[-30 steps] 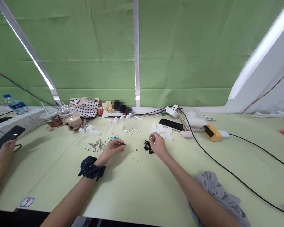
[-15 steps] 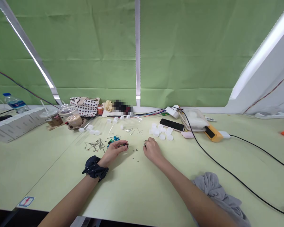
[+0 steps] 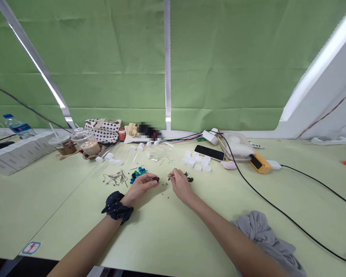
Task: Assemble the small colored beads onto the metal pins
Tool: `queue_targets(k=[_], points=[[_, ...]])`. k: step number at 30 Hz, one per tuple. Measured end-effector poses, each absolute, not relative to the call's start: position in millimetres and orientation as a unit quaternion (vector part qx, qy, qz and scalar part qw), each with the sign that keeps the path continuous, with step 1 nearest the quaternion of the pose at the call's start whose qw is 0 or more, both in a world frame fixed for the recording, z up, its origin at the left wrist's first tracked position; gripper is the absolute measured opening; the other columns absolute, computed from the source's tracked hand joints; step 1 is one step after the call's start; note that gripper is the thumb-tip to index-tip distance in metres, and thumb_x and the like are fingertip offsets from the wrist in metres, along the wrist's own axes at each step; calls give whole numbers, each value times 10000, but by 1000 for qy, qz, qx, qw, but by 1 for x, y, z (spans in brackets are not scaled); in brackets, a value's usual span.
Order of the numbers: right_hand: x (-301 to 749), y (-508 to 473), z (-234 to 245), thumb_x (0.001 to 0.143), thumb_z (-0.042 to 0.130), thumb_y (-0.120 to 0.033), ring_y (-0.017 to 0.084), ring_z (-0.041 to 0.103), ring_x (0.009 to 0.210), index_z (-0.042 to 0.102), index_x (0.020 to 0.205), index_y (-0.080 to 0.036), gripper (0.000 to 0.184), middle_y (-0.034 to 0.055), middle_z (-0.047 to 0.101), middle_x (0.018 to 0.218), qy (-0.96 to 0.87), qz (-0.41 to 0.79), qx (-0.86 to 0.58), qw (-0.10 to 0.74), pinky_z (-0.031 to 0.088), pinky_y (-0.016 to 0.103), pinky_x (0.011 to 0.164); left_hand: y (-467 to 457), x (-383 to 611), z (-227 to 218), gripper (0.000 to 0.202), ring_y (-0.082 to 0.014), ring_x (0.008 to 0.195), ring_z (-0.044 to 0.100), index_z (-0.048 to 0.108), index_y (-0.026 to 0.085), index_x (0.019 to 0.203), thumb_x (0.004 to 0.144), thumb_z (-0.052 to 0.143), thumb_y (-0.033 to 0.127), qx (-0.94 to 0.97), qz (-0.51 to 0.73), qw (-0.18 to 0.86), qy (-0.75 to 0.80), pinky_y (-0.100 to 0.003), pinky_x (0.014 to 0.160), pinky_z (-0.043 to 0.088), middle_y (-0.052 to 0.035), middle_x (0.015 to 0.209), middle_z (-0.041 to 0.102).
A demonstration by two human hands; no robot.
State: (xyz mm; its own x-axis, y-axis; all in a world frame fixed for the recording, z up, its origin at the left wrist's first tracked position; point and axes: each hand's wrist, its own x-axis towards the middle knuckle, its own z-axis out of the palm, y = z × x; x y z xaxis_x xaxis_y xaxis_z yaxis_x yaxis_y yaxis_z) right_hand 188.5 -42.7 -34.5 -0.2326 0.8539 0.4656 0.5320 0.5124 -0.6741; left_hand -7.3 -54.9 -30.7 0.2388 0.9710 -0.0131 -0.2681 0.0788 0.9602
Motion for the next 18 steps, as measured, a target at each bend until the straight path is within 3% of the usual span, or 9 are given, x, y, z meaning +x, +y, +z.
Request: queue_targets(k=[7, 18], points=[[179, -46, -36, 784, 554, -337, 137, 602, 675, 536, 891, -183, 189, 56, 655, 874, -621, 501, -362, 482, 485, 304, 675, -61, 5, -34, 251, -197, 824, 640, 661, 132, 823, 604, 765, 194, 480, 492, 641, 342, -347, 821, 461, -65, 823, 695], [180, -45, -37, 683, 667, -313, 190, 625, 789, 627, 864, -171, 233, 70, 666, 856, -610, 499, -391, 475, 498, 355, 772, -58, 2, -39, 266, -183, 775, 644, 660, 120, 858, 634, 749, 231, 453, 501, 645, 358, -337, 795, 466, -75, 788, 698]])
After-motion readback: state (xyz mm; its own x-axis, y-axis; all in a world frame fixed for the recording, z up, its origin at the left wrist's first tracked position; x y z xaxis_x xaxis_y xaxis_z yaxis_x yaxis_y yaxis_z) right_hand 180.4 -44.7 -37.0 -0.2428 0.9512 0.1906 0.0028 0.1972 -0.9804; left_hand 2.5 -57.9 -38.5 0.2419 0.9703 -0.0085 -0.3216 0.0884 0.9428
